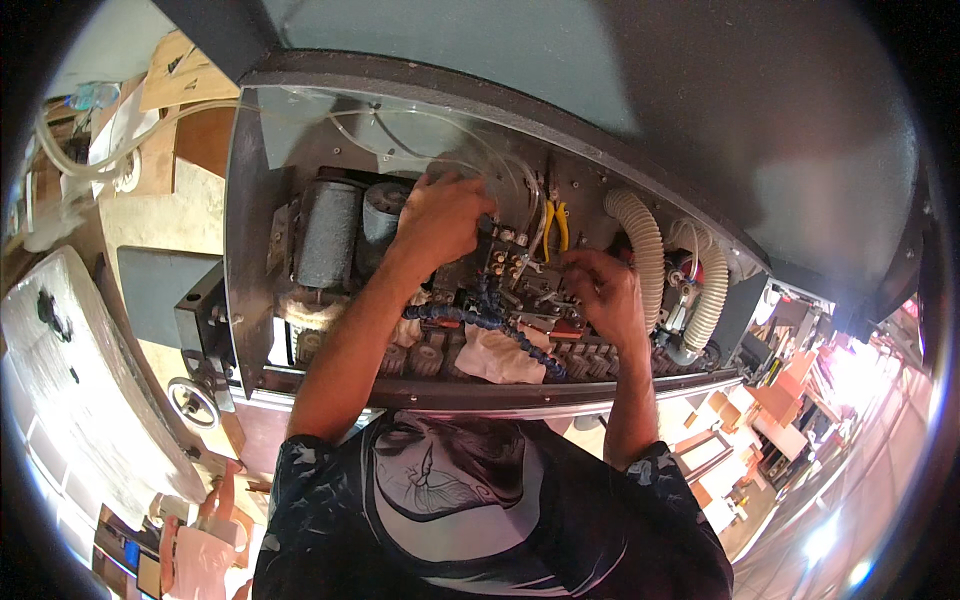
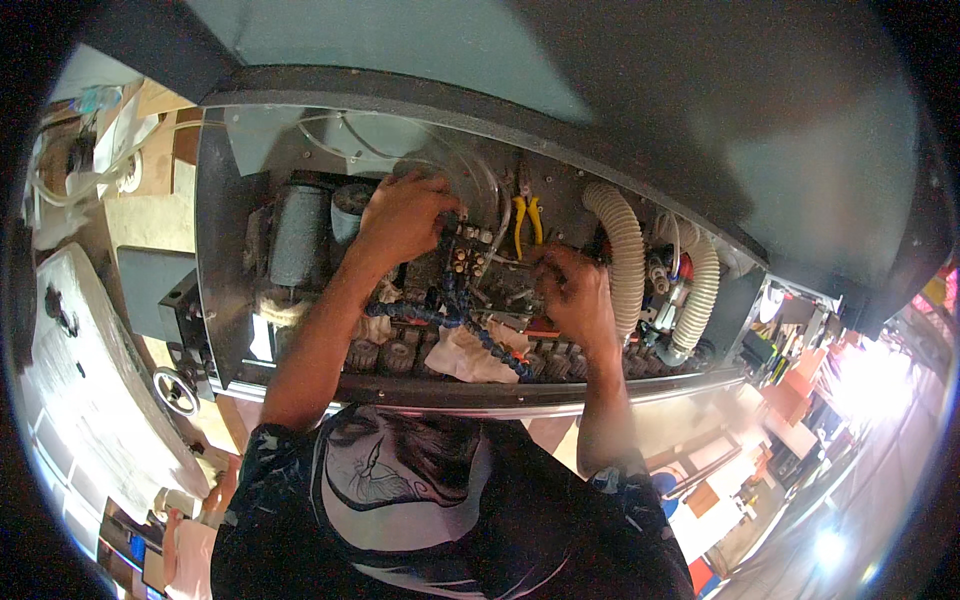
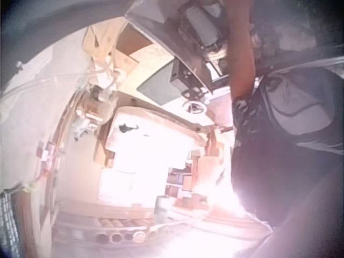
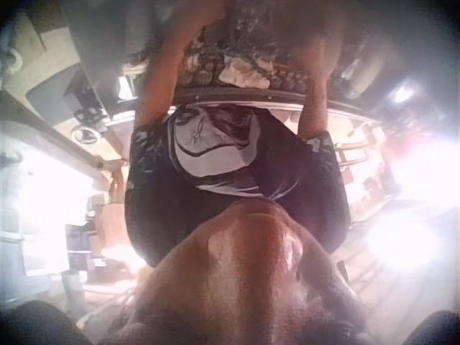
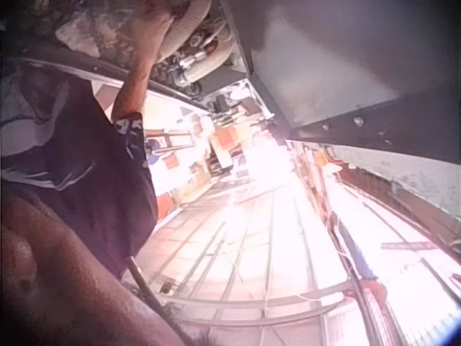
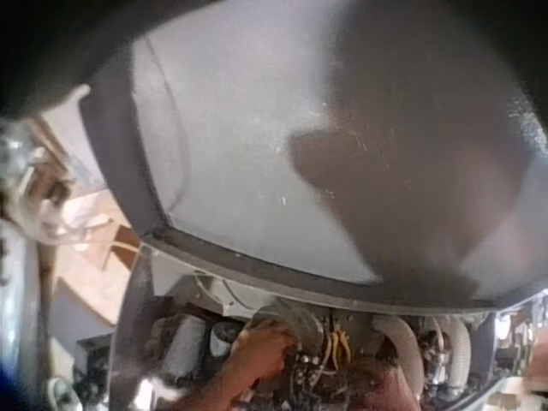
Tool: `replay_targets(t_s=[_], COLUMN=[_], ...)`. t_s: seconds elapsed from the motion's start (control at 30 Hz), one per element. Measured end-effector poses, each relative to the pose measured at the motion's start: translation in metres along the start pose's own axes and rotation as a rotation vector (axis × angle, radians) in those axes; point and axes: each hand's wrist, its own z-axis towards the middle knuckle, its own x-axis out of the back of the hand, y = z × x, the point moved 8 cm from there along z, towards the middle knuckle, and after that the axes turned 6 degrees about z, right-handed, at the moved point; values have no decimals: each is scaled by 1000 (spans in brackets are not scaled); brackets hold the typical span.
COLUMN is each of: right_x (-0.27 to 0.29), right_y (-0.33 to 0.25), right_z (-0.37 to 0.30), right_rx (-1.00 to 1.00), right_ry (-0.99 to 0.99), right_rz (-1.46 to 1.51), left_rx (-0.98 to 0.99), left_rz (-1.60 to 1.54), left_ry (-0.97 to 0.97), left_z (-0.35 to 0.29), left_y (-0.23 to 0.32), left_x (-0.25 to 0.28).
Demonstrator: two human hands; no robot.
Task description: The person assembles a small electronic component, likely a solenoid valve, by attaching a flexible blue air hose and securing it with a metal clamp. They then connect a wire to the component and place the assembly into a larger machine.
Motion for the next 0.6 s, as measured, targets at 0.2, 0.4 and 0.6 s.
replay_targets(t_s=[0.2,0.4,0.6], right_x=[18,-8,-26], right_y=[-72,-59,-73], right_z=[1,6,17], right_rx=[289,253,332], right_ry=[50,115,205], right_rz=[-28,61,-207], left_rx=[-5,20,41], left_rz=[8,-59,-24], left_ry=[14,-69,-47], left_z=[-2,0,-1], left_y=[-3,-1,-4], left_x=[-14,-5,-7])
